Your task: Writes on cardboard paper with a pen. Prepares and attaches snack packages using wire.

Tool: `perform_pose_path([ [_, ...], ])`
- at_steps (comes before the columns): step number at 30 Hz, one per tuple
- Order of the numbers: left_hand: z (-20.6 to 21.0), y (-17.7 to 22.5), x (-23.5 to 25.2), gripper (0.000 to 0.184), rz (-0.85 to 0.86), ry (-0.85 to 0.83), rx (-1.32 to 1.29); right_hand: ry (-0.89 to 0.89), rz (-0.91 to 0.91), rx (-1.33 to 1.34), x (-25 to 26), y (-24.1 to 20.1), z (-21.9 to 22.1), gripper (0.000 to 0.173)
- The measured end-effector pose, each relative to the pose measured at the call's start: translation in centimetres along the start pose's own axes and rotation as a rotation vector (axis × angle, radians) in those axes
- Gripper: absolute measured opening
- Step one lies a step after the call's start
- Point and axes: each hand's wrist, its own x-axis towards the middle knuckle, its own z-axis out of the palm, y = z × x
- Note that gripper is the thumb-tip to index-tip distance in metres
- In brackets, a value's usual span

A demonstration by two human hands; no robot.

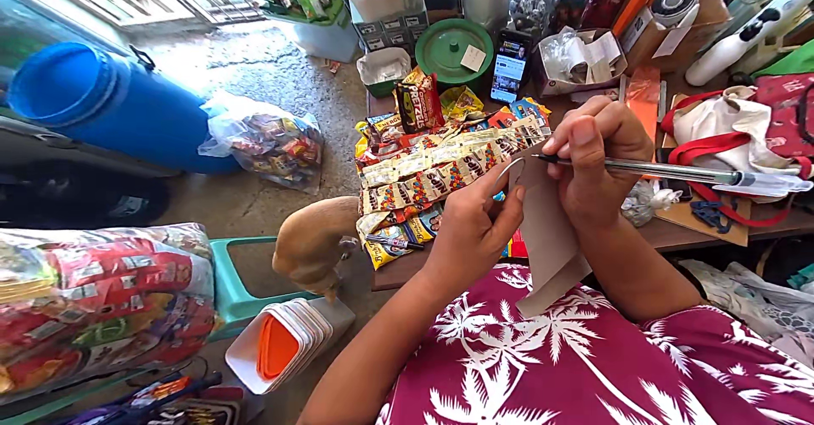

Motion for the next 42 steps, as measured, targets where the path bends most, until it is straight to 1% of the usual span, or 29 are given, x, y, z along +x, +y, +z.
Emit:
perform_pose_path([
  [6,0.2,0.4,-0.1,0.023,0.011,0.001,0.009,-0.028,-0.049,-0.022,0.3,-0.5,-0.2,0.016],
  [13,0.2,0.6,-0.3,0.023,0.008,0.0,0.007,-0.067,-0.027,-0.036,0.5,-0.9,-0.5,0.017],
  [22,0.3,0.9,-0.4,0.021,0.022,0.006,0.002,-0.074,-0.076,-0.024,0.6,-1.0,-0.5,0.015],
  [31,0.4,1.1,-0.4,0.022,0.029,0.004,0.004,-0.051,-0.109,-0.08,0.6,-1.3,-0.7,0.014],
  [42,0.2,1.3,-0.4,0.022,0.039,0.008,0.015,-0.027,-0.138,-0.058,0.7,-1.1,-0.3,0.016],
])
